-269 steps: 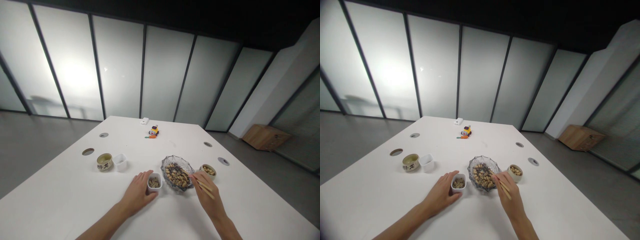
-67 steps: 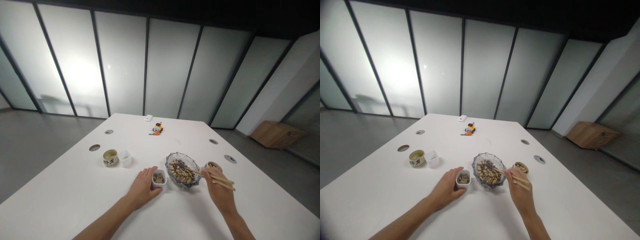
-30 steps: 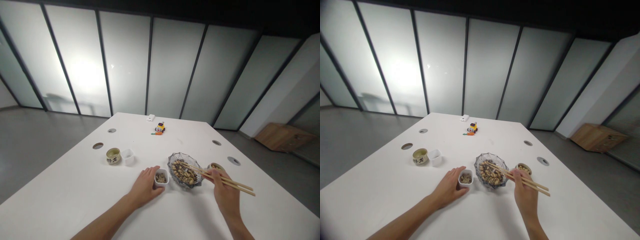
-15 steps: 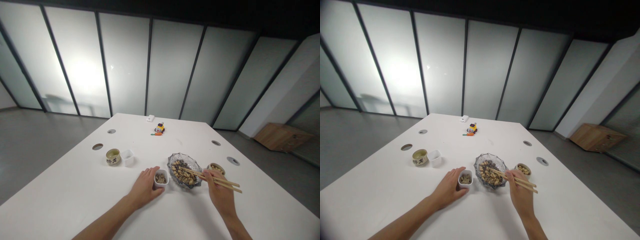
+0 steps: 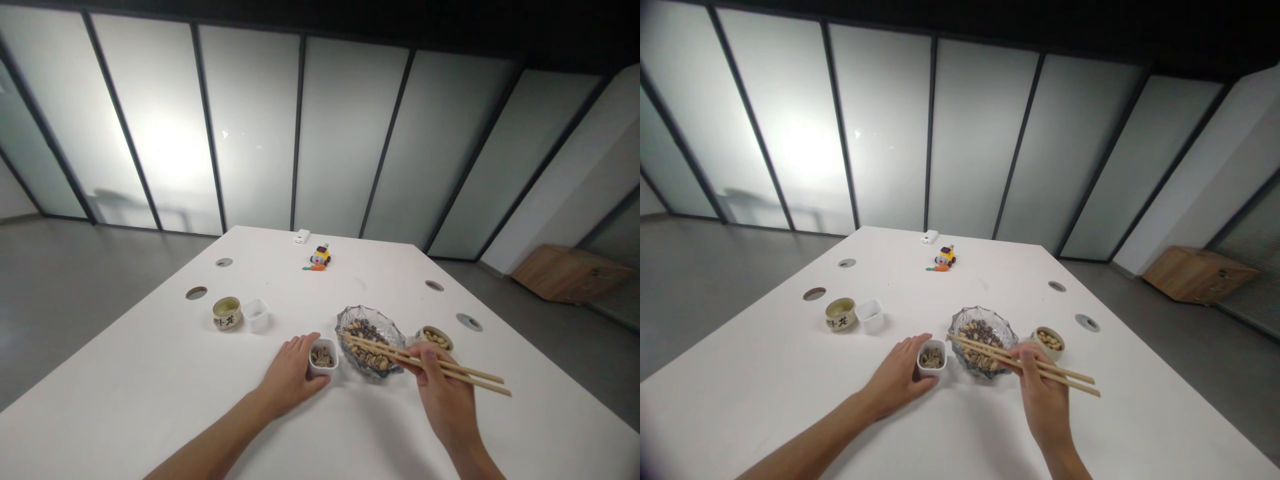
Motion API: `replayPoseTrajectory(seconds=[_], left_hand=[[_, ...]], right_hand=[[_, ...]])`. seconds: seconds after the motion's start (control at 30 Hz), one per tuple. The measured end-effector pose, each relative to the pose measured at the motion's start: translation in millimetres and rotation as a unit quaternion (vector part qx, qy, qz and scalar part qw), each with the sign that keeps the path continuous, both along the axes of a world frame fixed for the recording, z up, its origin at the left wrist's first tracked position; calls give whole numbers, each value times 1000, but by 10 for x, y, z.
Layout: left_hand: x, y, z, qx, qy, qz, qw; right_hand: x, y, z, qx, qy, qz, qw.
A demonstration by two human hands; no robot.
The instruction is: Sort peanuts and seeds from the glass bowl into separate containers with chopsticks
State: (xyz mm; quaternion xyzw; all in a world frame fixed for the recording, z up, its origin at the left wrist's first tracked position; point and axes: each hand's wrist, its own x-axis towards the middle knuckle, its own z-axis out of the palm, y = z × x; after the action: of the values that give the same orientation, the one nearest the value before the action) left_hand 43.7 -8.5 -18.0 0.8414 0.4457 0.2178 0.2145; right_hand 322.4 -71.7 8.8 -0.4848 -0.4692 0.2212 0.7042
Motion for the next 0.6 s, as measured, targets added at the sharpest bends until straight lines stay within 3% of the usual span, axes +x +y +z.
replayPoseTrajectory(seconds=[0.1, 0.27, 0.37, 0.6], left_hand=[[-1, -2, 2, 2, -3, 1, 1000], [-2, 0, -11, 4, -4, 1, 1000], [-7, 2, -20, 10, -13, 0, 1000], [-6, 4, -13, 5, -6, 0, 1000]], right_hand=[[13, -34, 28, -6, -133, -23, 991], [199, -24, 76, 23, -314, -126, 941], [250, 22, 48, 14, -352, -118, 928], [243, 67, -16, -20, -343, -81, 936]])
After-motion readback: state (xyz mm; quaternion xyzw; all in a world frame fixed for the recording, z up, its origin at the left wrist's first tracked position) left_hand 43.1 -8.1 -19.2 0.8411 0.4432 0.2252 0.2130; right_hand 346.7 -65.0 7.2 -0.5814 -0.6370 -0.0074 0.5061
